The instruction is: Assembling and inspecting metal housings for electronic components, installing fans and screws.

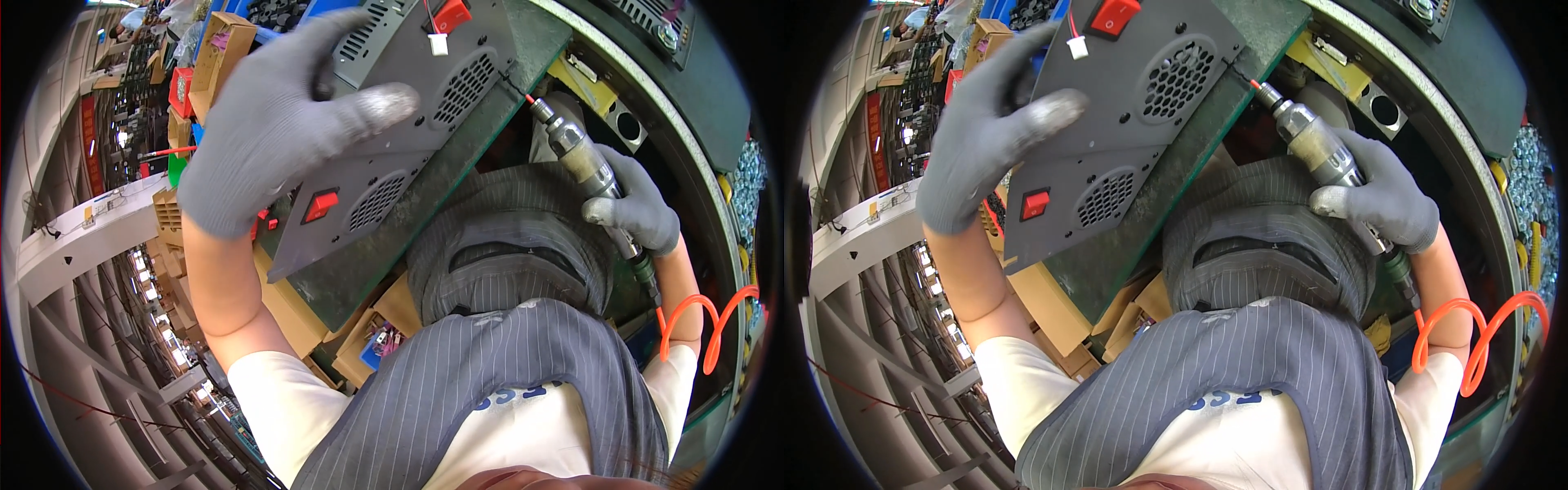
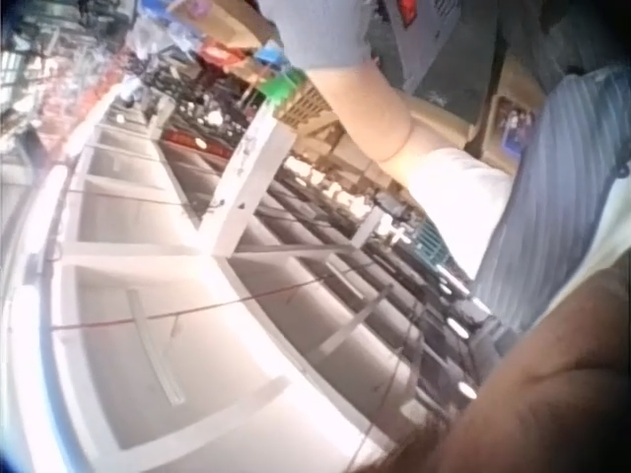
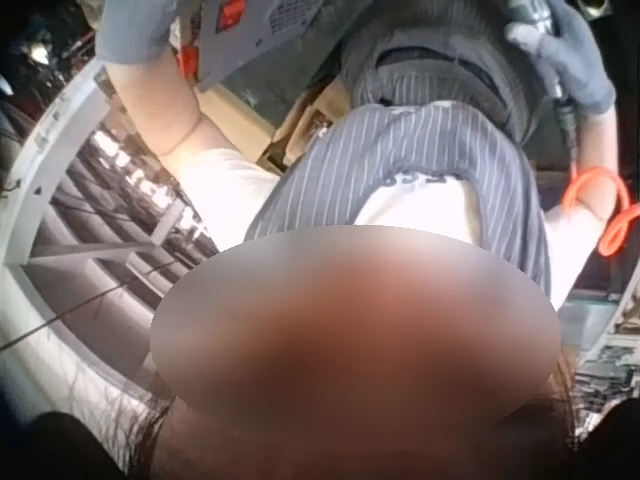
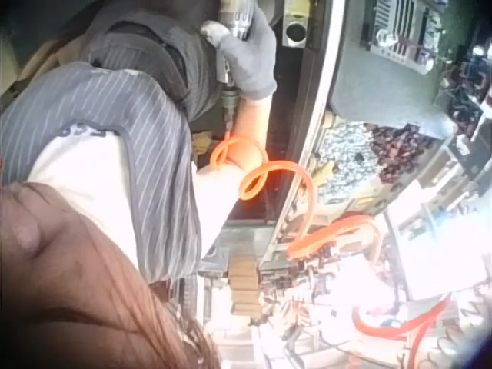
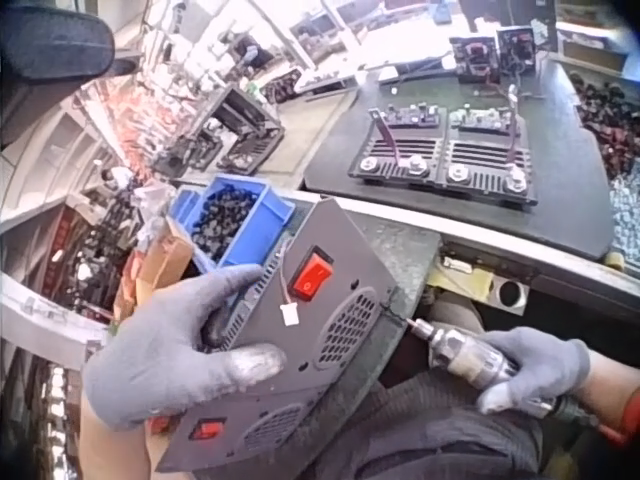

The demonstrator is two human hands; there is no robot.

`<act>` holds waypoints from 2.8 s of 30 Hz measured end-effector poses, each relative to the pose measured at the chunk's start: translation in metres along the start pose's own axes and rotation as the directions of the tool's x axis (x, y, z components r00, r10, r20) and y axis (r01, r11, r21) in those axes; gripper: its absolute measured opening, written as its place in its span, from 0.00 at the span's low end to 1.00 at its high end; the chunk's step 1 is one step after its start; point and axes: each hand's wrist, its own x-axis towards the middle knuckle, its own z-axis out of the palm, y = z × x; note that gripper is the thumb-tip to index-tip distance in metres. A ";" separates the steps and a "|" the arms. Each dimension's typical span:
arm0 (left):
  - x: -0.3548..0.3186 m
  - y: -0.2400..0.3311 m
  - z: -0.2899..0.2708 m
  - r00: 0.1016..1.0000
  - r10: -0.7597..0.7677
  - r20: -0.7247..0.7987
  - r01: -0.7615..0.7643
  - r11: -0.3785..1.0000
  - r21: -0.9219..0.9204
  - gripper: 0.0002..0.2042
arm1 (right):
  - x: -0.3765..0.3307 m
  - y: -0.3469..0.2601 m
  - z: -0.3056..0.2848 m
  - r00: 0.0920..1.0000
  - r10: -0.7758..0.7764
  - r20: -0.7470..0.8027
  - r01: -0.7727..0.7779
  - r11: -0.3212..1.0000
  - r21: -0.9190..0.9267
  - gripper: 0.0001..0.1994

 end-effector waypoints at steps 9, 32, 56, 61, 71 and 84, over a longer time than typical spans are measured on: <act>0.022 -0.015 0.000 0.905 0.124 0.406 -0.025 0.970 -0.242 0.19 | 0.014 -0.011 -0.010 0.999 0.016 0.034 -0.009 0.977 -0.213 0.34; 0.056 -0.267 -0.026 0.949 -0.278 -0.149 0.109 0.730 -0.674 0.46 | 0.010 0.021 0.031 0.994 0.084 0.076 -0.094 0.986 0.139 0.42; 0.048 -0.272 0.024 0.951 -0.074 -0.301 0.047 0.994 -0.094 0.33 | -0.027 0.001 0.029 0.983 0.183 -0.019 -0.180 0.979 0.099 0.33; 0.052 -0.297 0.014 0.921 -0.279 -0.273 -0.163 0.360 -0.918 0.30 | -0.074 -0.029 -0.007 0.900 0.341 -0.270 -0.329 0.940 0.090 0.29; 0.049 -0.321 0.021 0.851 -0.202 -0.484 -0.383 0.392 -0.837 0.31 | -0.043 0.000 -0.066 0.892 0.392 -0.226 -0.388 0.920 0.062 0.21; 0.040 -0.326 0.014 0.875 -0.161 -0.456 -0.464 -0.016 -0.886 0.30 | -0.036 0.057 -0.080 0.826 0.326 -0.459 -0.012 0.825 0.565 0.14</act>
